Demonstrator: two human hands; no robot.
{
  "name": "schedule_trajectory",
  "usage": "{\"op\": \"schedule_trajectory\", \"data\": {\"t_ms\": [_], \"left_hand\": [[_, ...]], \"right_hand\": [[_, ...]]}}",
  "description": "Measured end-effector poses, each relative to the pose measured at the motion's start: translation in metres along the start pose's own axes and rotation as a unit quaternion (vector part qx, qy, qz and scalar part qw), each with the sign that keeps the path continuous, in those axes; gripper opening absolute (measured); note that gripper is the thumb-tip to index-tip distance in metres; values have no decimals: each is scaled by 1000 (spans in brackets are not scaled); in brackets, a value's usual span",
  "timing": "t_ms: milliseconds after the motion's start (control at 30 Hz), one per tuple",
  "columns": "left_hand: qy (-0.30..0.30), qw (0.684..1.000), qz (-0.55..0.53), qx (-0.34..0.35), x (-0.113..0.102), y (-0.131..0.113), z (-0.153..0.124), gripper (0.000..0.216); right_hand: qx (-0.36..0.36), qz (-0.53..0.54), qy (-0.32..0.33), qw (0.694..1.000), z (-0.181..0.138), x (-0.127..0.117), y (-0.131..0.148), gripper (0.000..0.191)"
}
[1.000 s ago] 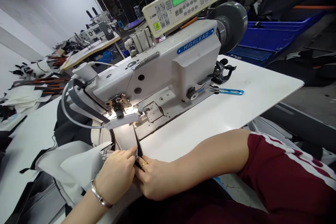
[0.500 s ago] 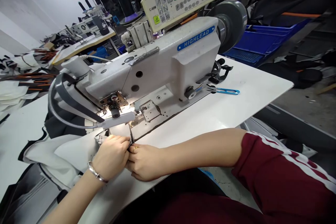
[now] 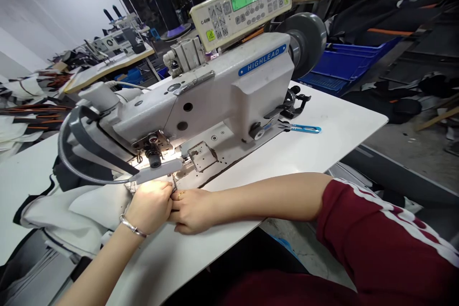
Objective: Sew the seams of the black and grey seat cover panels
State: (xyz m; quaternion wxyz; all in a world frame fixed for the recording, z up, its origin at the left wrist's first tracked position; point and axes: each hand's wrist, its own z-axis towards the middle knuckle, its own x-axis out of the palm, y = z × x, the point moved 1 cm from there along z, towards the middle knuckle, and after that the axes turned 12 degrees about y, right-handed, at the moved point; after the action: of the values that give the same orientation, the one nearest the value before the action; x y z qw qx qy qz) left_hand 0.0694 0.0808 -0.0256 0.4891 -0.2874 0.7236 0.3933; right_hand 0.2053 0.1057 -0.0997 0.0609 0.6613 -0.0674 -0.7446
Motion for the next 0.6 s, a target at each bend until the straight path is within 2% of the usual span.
{"op": "schedule_trajectory", "data": {"t_ms": [233, 300, 367, 433, 500, 533, 567, 600], "left_hand": [[27, 997, 15, -71, 3, 7, 13, 15], [34, 995, 21, -89, -3, 2, 15, 15], [9, 997, 21, -76, -11, -9, 10, 16], [-69, 997, 16, -15, -17, -26, -8, 17], [-168, 985, 9, 45, -13, -42, -42, 25], [-204, 978, 7, 43, -5, -46, -66, 30], [-224, 974, 1, 9, 6, -46, -93, 28], [-226, 972, -2, -62, 20, -42, -123, 24]], "right_hand": [[-1, 9, -18, 1000, 3, 4, -19, 38], [-6, 3, -37, 999, 3, 5, -19, 35], [-18, -7, -64, 998, 1, 6, -17, 31], [-17, -13, -107, 994, -2, 4, -13, 27], [-17, -13, -161, 987, -5, 1, -9, 24], [-22, -14, -192, 981, -7, 0, -7, 24], [-34, -21, -219, 975, -8, -2, -6, 24], [-49, -31, -243, 968, -8, -3, -5, 27]]}}
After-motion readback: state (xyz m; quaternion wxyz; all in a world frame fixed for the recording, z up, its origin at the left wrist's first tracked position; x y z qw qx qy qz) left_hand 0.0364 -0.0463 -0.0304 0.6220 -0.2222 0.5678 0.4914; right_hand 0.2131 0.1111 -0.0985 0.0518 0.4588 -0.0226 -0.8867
